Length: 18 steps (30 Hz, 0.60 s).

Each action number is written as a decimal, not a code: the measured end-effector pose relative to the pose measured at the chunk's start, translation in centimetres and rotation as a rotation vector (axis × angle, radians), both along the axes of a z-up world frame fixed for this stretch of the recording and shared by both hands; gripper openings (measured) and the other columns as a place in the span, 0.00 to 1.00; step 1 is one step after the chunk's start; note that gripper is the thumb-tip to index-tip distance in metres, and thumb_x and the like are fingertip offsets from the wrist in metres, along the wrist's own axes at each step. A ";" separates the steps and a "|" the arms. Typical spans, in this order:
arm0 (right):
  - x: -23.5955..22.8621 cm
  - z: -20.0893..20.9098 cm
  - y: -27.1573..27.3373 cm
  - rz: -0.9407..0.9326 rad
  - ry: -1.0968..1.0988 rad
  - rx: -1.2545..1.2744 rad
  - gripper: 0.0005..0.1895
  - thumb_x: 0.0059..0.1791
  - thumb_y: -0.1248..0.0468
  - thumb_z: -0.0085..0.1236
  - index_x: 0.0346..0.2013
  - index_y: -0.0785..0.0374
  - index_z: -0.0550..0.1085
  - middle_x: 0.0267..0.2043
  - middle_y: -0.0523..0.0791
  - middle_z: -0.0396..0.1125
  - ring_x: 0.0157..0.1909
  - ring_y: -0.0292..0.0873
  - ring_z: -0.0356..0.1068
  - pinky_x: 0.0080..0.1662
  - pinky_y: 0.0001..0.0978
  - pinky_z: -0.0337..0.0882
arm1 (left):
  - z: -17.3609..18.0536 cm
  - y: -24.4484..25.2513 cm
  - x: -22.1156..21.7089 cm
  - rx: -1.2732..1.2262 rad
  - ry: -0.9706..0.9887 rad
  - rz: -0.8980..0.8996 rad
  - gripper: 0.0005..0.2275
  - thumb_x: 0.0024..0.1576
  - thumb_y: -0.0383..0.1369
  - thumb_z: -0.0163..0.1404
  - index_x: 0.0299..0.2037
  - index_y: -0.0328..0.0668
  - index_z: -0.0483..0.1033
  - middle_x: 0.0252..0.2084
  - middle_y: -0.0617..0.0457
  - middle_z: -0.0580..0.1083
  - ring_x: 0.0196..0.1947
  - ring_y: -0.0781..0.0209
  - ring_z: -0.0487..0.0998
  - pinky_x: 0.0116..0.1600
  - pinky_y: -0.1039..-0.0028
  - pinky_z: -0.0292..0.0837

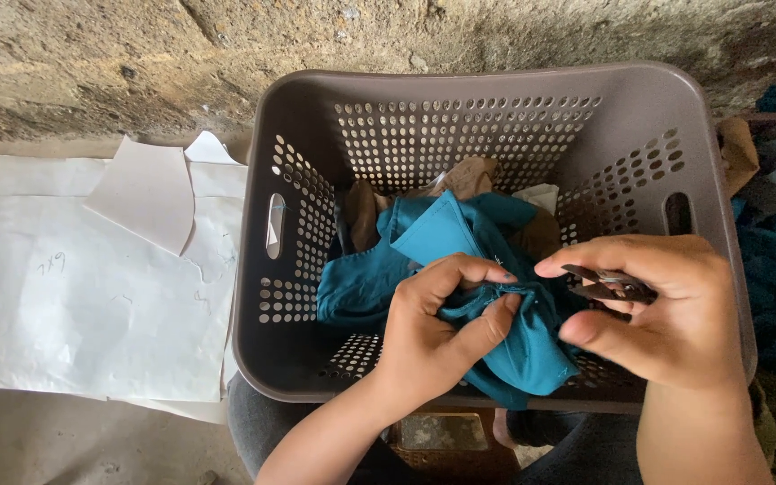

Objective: Trimming loose threads from a teal garment using thread snips while sitting over a basket.

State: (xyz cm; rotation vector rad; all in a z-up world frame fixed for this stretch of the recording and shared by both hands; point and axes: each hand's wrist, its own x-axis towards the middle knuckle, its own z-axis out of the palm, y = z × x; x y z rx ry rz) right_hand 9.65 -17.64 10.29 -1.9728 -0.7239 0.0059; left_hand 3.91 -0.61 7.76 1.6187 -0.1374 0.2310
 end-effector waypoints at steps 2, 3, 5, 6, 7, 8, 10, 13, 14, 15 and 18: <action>-0.1 0.3 1.1 0.049 -0.069 -0.028 0.18 0.31 0.55 0.56 0.30 0.62 0.73 0.28 0.43 0.70 0.20 0.29 0.64 0.22 0.17 0.61 | 0.0 0.0 -0.1 -0.032 -0.023 -0.033 0.07 0.50 0.31 0.47 0.36 0.41 0.66 0.32 0.57 0.68 0.33 0.69 0.69 0.38 0.79 0.66; -0.1 0.4 1.6 0.098 -0.138 -0.056 0.16 0.32 0.60 0.60 0.32 0.60 0.73 0.29 0.43 0.71 0.26 0.30 0.71 0.27 0.18 0.69 | 0.1 0.0 -0.1 -0.064 -0.044 -0.065 0.08 0.51 0.31 0.46 0.37 0.40 0.62 0.31 0.57 0.65 0.32 0.69 0.66 0.38 0.79 0.64; -0.1 0.1 1.5 0.094 -0.145 -0.033 0.10 0.33 0.63 0.59 0.29 0.58 0.74 0.23 0.41 0.68 0.20 0.31 0.61 0.24 0.19 0.62 | 0.1 -0.1 0.0 -0.110 -0.039 -0.100 0.08 0.52 0.30 0.46 0.38 0.41 0.60 0.31 0.57 0.65 0.32 0.69 0.65 0.39 0.79 0.63; -0.1 -0.1 1.4 0.093 -0.151 -0.010 0.05 0.35 0.66 0.58 0.26 0.57 0.74 0.16 0.39 0.65 0.14 0.31 0.51 0.21 0.20 0.55 | 0.1 -0.1 0.0 -0.157 -0.032 -0.133 0.09 0.52 0.30 0.45 0.39 0.41 0.58 0.31 0.57 0.64 0.32 0.68 0.64 0.41 0.78 0.61; -0.3 -0.1 1.2 0.092 -0.154 -0.009 0.05 0.35 0.66 0.58 0.26 0.57 0.74 0.16 0.39 0.65 0.14 0.31 0.51 0.21 0.20 0.55 | -0.1 -0.1 0.0 -0.156 -0.035 -0.133 0.09 0.52 0.30 0.45 0.39 0.41 0.58 0.31 0.57 0.64 0.32 0.68 0.64 0.41 0.78 0.61; -0.4 -0.2 1.1 -0.021 -0.097 -0.010 0.02 0.38 0.65 0.55 0.24 0.60 0.73 0.17 0.39 0.65 0.15 0.30 0.51 0.21 0.20 0.54 | -0.3 0.0 0.0 -0.142 -0.035 -0.132 0.06 0.54 0.30 0.44 0.37 0.42 0.60 0.31 0.58 0.64 0.32 0.69 0.64 0.39 0.79 0.61; -0.3 -0.1 0.7 -0.136 -0.040 -0.009 0.04 0.41 0.65 0.51 0.23 0.62 0.71 0.17 0.39 0.64 0.15 0.29 0.52 0.22 0.19 0.53 | -0.6 0.1 0.0 -0.128 -0.035 -0.132 0.04 0.55 0.31 0.43 0.36 0.42 0.62 0.31 0.58 0.65 0.31 0.70 0.64 0.37 0.81 0.60; 0.3 -0.2 0.5 -0.035 -0.011 -0.052 0.10 0.43 0.61 0.45 0.24 0.60 0.73 0.20 0.39 0.68 0.15 0.28 0.58 0.22 0.17 0.55 | -1.0 0.1 0.2 -0.109 -0.094 -0.077 0.03 0.55 0.30 0.43 0.36 0.43 0.64 0.34 0.57 0.66 0.35 0.68 0.67 0.44 0.80 0.62; 0.4 -0.5 0.6 0.001 -0.024 -0.110 0.09 0.36 0.57 0.54 0.25 0.58 0.74 0.17 0.37 0.67 0.13 0.28 0.54 0.20 0.18 0.55 | -1.1 0.1 0.2 -0.130 -0.101 -0.067 0.02 0.55 0.29 0.43 0.36 0.43 0.65 0.34 0.57 0.67 0.35 0.67 0.68 0.43 0.79 0.64; 0.5 -0.8 0.6 0.037 -0.036 -0.169 0.16 0.29 0.54 0.62 0.26 0.56 0.74 0.13 0.36 0.65 0.11 0.29 0.51 0.18 0.20 0.55 | -1.3 0.0 0.3 -0.151 -0.106 -0.058 0.02 0.55 0.29 0.42 0.35 0.42 0.66 0.34 0.56 0.69 0.35 0.66 0.69 0.42 0.78 0.65; 0.4 -0.3 0.7 0.131 -0.143 -0.160 0.09 0.30 0.59 0.64 0.18 0.56 0.73 0.14 0.36 0.64 0.13 0.32 0.50 0.21 0.20 0.55 | -1.5 -0.4 0.6 -0.508 -0.096 -0.061 0.04 0.58 0.28 0.35 0.34 0.37 0.61 0.23 0.50 0.66 0.29 0.54 0.73 0.40 0.71 0.70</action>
